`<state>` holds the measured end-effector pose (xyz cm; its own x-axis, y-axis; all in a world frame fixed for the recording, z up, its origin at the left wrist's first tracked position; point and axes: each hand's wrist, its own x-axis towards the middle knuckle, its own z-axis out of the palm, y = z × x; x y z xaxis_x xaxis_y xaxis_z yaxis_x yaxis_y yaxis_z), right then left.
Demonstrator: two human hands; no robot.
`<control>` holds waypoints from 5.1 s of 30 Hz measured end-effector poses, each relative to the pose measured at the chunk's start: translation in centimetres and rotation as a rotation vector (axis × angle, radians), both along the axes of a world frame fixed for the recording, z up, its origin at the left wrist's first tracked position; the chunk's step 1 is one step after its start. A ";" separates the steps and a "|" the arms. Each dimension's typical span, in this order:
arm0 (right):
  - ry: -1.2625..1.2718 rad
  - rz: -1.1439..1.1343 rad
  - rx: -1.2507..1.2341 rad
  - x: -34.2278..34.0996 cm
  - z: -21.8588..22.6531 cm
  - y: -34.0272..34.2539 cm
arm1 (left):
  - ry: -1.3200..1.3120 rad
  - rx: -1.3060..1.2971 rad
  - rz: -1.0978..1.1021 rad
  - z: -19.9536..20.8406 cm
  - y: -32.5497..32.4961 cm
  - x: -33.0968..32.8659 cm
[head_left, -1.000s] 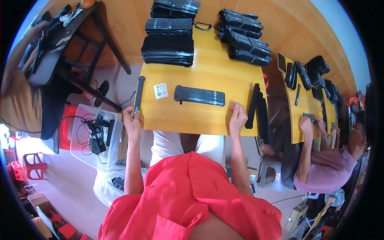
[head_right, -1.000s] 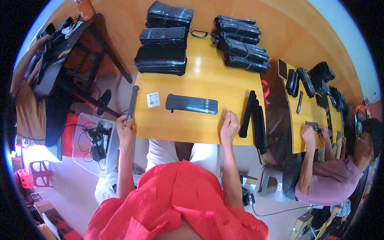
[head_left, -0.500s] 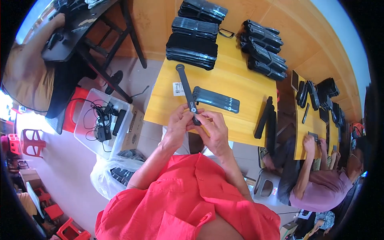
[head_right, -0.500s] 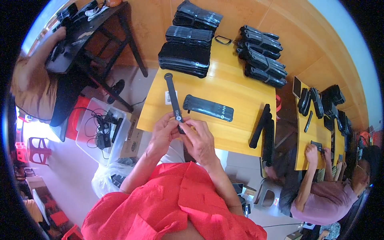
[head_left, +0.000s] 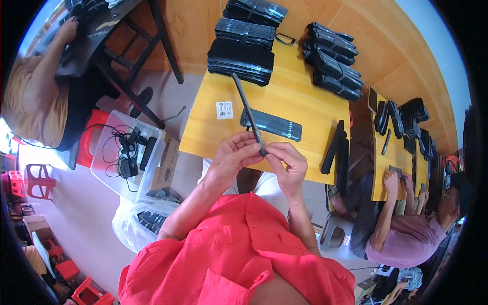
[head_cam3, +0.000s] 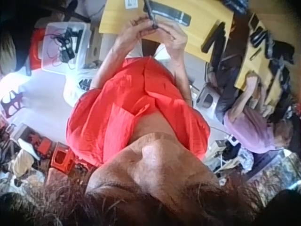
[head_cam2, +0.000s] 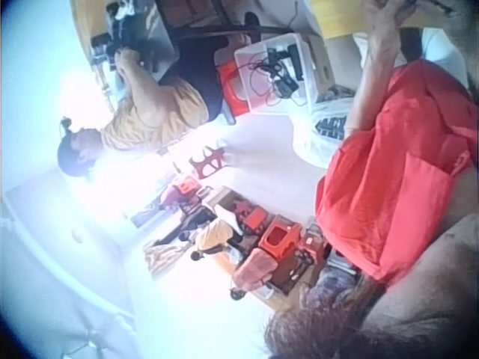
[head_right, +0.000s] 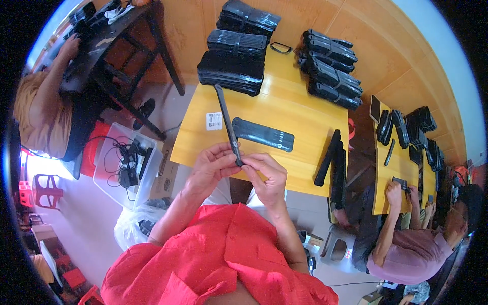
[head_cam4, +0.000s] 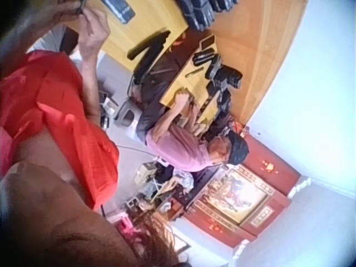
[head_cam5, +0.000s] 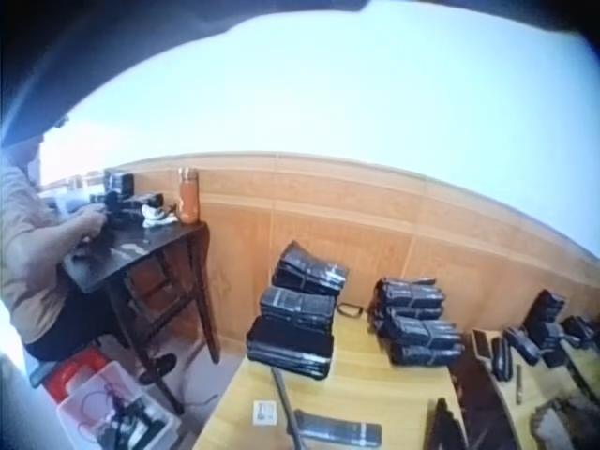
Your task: Assembling black textile straps by sliding on fasteners and stacking the finished products.
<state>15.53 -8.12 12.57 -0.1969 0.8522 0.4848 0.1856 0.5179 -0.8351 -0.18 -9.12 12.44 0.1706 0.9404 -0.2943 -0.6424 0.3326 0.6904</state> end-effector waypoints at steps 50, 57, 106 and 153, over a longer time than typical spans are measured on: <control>-0.407 -0.085 0.192 2.1 2.7 -0.5 | 0.077 0.127 0.111 0.4 0.1 3.6; -0.495 -0.110 0.252 1.9 2.6 -0.4 | 0.117 0.121 0.112 0.1 0.2 3.7; -0.002 -0.012 -0.075 0.3 2.2 -2.3 | 0.660 0.412 -0.440 3.8 -0.7 0.5; -0.445 -0.474 -0.116 16.9 10.9 -0.8 | 0.729 -0.342 -0.047 -8.6 -1.6 -10.8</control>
